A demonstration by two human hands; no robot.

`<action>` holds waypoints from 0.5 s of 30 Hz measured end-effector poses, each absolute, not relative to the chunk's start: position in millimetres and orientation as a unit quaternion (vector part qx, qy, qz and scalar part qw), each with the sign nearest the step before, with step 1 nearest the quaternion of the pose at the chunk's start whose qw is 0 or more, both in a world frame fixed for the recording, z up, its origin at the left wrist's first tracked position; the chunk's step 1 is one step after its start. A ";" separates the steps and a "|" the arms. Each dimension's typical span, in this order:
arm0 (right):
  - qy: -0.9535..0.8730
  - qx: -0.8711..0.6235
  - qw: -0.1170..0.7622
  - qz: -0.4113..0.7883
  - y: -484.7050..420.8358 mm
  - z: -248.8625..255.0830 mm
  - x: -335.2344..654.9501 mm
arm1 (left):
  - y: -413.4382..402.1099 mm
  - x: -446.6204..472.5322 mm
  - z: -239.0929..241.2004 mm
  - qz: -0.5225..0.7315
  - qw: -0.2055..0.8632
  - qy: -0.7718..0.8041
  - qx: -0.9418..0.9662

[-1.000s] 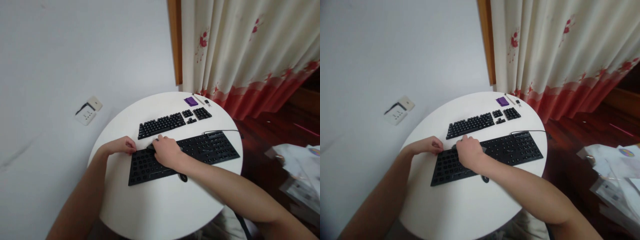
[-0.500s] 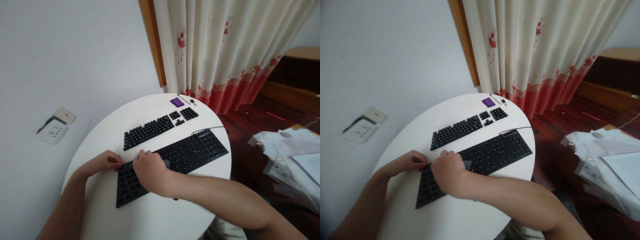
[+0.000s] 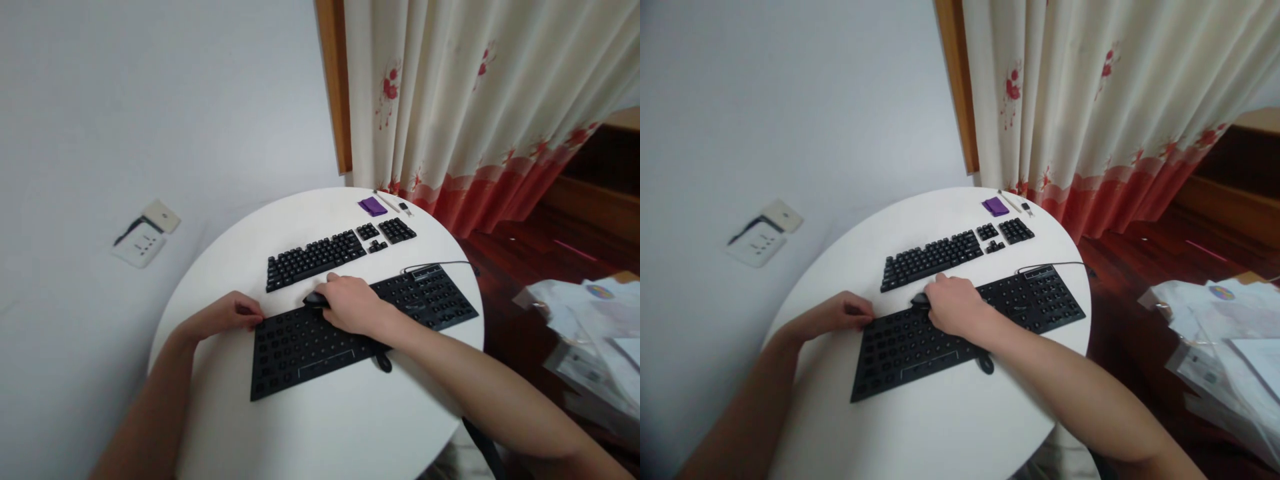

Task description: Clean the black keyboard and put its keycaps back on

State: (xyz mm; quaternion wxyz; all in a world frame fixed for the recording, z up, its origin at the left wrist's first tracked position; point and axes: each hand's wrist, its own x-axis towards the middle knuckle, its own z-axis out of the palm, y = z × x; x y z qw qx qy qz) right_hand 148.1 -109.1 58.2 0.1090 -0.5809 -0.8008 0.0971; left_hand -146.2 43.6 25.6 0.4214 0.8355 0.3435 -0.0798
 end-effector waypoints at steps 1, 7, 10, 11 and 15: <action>-0.827 -0.542 0.102 0.111 -107.3 58.0 155.6 | 43.6 -146.4 25.3 -0.079 0.423 0.344 0.835; -0.881 -0.408 0.080 0.225 -102.2 61.4 182.3 | 41.7 -146.5 25.2 -0.073 0.426 0.349 0.831; -0.844 -0.495 0.131 0.159 -94.5 57.9 180.7 | 40.8 -146.4 25.3 -0.068 0.422 0.349 0.834; -0.837 -0.510 0.139 0.141 -92.8 56.2 178.0 | 40.7 -146.5 25.2 -0.065 0.420 0.349 0.835; -0.865 -0.467 0.105 0.149 -98.4 54.7 169.3 | 41.6 -148.1 23.7 -0.064 0.413 0.348 0.839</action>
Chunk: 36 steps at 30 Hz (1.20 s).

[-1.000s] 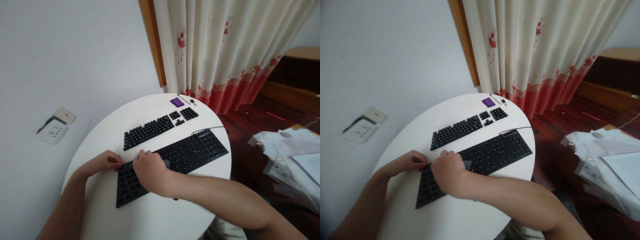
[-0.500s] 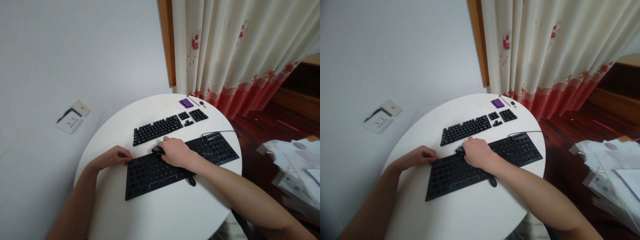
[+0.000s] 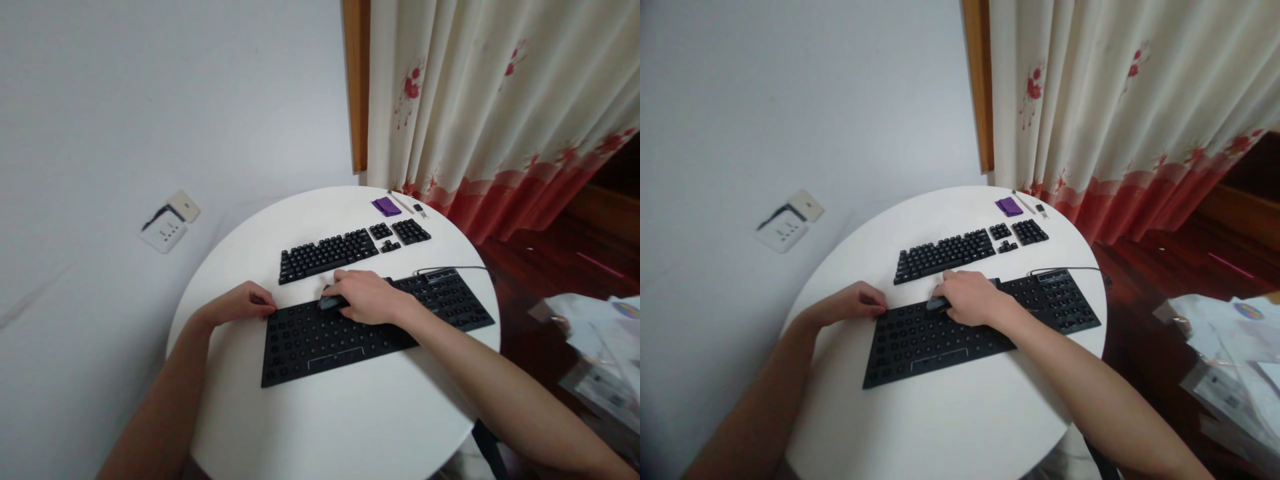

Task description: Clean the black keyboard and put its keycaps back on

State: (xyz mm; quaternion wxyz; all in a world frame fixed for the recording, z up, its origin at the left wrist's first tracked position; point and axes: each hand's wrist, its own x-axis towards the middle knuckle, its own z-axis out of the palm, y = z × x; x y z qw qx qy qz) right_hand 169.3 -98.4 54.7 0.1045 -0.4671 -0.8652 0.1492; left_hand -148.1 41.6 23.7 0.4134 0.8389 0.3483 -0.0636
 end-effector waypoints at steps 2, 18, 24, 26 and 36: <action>-0.878 -0.426 0.077 0.205 -104.9 58.7 172.4 | 42.4 -149.4 22.5 -0.065 0.414 0.349 0.838; -0.888 -0.325 0.037 0.323 -112.7 64.9 170.9 | 39.4 -147.7 24.6 -0.064 0.422 0.364 0.828; -0.865 -0.448 0.103 0.203 -107.7 63.5 168.3 | 39.6 -148.0 23.7 -0.063 0.432 0.355 0.827; -0.878 -0.420 0.098 0.210 -108.3 61.9 164.1 | 39.5 -148.0 23.9 -0.063 0.431 0.351 0.829; -0.895 -0.331 0.146 0.260 -117.9 60.0 145.9 | 38.8 -148.9 23.2 -0.060 0.438 0.359 0.822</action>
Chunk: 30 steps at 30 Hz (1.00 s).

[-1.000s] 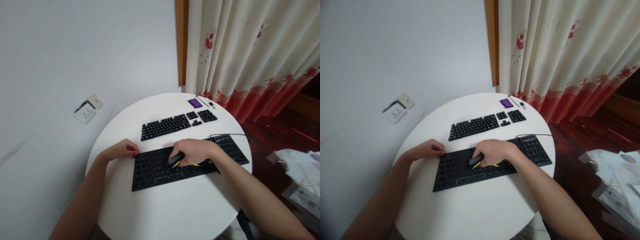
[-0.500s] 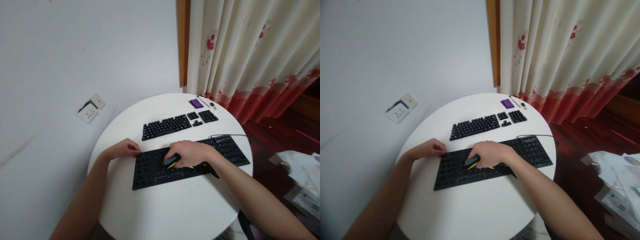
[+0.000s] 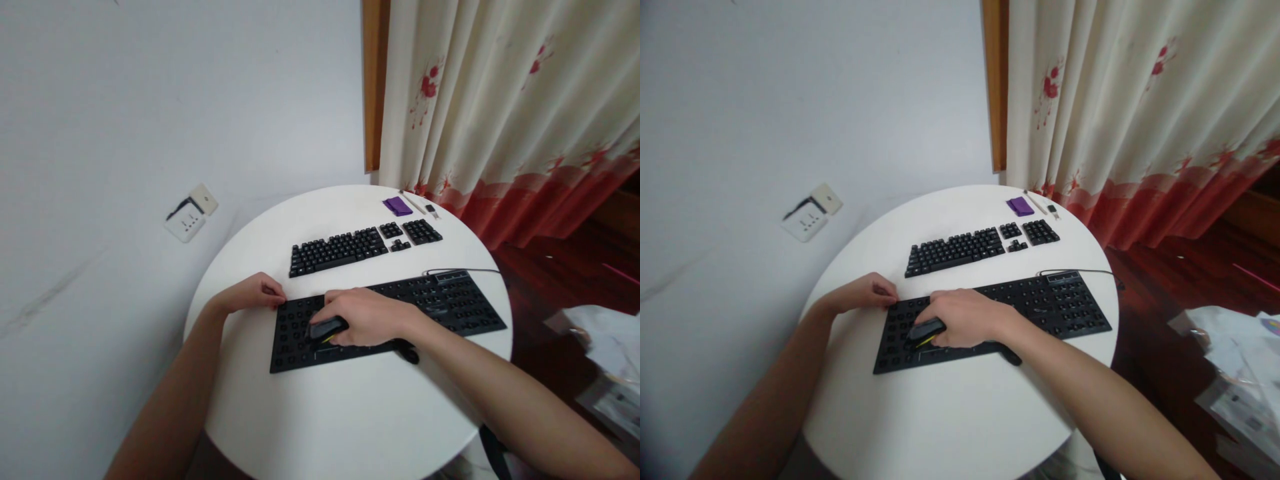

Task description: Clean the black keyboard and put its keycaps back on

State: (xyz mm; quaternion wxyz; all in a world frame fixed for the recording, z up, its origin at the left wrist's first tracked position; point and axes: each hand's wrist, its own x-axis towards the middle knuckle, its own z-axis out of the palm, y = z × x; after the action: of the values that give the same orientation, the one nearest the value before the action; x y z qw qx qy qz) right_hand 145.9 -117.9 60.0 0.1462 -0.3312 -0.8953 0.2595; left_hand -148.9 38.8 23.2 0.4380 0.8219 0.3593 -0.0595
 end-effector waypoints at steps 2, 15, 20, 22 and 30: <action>-0.909 -0.311 0.107 0.256 -120.7 59.5 142.6 | 39.6 -149.4 22.7 -0.058 0.434 0.358 0.825; -0.906 -0.350 0.036 0.236 -130.4 77.8 154.3 | 41.0 -152.8 16.8 -0.032 0.459 0.349 0.817; -0.908 -0.349 -0.021 0.230 -144.6 80.2 148.1 | 43.0 -154.6 14.3 -0.031 0.453 0.342 0.823; -0.905 -0.344 -0.022 0.249 -142.8 81.6 157.8 | 43.9 -155.3 13.0 -0.031 0.450 0.338 0.826; -0.915 -0.337 -0.004 0.223 -145.0 78.2 142.1 | 41.6 -154.6 15.6 -0.031 0.443 0.347 0.826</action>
State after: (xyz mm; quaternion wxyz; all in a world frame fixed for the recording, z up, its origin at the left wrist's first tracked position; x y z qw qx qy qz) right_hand 142.1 -145.0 78.2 -0.0042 -0.3372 -0.9145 0.2235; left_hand -154.6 41.6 15.6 0.4431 0.8260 0.3471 -0.0311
